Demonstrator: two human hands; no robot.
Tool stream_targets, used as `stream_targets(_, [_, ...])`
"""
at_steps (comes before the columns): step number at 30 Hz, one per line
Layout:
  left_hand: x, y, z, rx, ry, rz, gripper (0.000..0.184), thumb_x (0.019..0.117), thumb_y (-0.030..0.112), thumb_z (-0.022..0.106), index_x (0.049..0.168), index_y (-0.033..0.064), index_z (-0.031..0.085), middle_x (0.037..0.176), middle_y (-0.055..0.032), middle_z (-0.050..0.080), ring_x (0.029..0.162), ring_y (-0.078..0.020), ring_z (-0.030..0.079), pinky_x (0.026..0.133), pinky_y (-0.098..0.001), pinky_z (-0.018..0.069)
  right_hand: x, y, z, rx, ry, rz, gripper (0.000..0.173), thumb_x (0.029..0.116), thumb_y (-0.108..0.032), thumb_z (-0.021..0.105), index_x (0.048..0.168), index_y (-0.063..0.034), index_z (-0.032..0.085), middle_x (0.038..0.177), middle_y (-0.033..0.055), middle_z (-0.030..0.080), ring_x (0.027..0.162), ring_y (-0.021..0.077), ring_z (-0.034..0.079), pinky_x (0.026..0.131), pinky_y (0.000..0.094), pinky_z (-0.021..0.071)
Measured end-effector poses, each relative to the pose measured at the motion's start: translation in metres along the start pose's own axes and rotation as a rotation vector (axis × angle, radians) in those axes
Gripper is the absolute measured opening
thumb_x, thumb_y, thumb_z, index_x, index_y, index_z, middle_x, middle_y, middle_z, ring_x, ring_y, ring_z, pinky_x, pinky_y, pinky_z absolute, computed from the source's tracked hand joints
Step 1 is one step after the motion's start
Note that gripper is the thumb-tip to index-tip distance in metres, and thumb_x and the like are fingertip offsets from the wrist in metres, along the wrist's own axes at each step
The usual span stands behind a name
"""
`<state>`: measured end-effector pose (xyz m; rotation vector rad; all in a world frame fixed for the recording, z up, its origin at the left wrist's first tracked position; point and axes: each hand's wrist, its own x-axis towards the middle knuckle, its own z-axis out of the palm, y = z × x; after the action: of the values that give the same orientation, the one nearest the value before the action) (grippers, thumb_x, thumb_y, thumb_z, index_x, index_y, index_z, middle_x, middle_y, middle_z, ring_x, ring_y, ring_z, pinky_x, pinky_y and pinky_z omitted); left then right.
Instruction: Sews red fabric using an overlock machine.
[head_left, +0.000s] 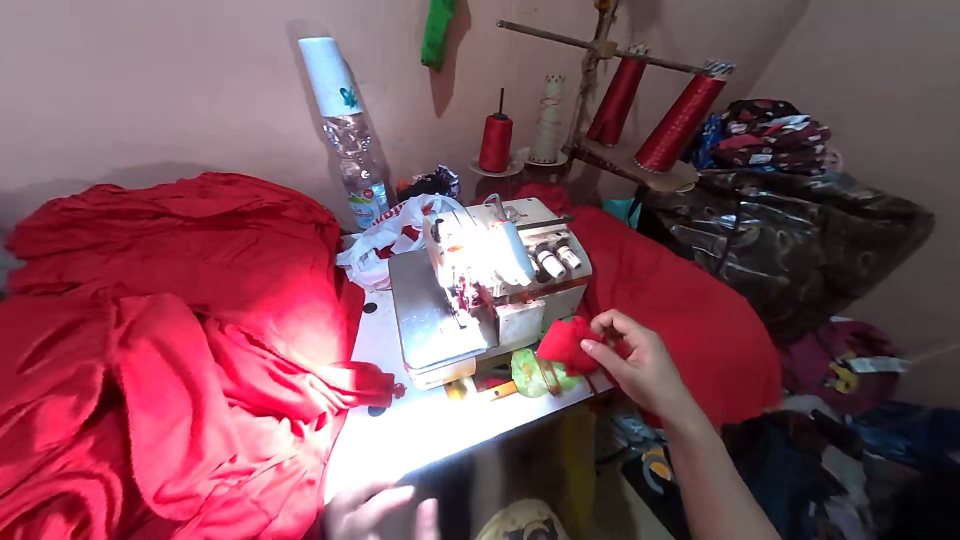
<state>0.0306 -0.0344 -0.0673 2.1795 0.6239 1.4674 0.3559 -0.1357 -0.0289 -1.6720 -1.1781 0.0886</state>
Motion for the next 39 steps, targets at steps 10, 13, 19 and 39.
stream_targets(10, [0.016,0.021,0.057,-0.62,-0.059,-0.832,0.014,0.0952,-0.001,0.06,0.107,-0.0039,0.067,0.09,0.001,0.073,0.081,-0.0032,0.07,0.076,-0.0217,0.0598,-0.059,-0.039,0.116,0.317,-0.037,-0.345,0.013,0.0912,-0.022,0.072,0.096,-0.014,0.063,0.095,-0.0014,0.068,0.098,0.0038,0.063,0.087,0.0182,0.0502])
stream_targets(13, [0.018,0.019,0.045,-0.783,0.008,-0.996,0.018,0.0966,-0.002,0.056,0.113,-0.0028,0.063,0.096,-0.0015,0.072,0.089,-0.0071,0.07,0.086,-0.0255,0.0584,-0.073,-0.046,0.133,0.29,-0.029,-0.359,0.016,0.0901,-0.022,0.074,0.089,-0.0106,0.062,0.088,0.001,0.067,0.094,0.0045,0.063,0.088,0.0164,0.0499])
stream_targets(19, [0.012,0.013,0.031,-0.791,0.1,-1.037,0.017,0.0934,-0.002,0.058,0.11,0.0001,0.059,0.099,-0.0042,0.07,0.094,-0.0106,0.069,0.089,-0.0287,0.0578,-0.084,-0.04,0.139,0.407,-0.127,-0.219,0.02,0.0883,-0.022,0.075,0.089,-0.0071,0.062,0.081,-0.0004,0.064,0.079,-0.0038,0.058,0.073,0.0094,0.0465])
stream_targets(39, [-0.038,-0.012,0.011,-0.323,0.322,-0.346,0.016,0.1033,0.029,0.052,0.113,0.0254,0.064,0.1,0.0156,0.071,0.093,0.0033,0.067,0.082,-0.016,0.055,-0.06,-0.075,0.133,0.604,-0.539,-0.204,0.021,0.0996,-0.017,0.061,0.097,0.0019,0.069,0.08,0.0024,0.068,0.07,-0.0066,0.058,0.066,0.009,0.048])
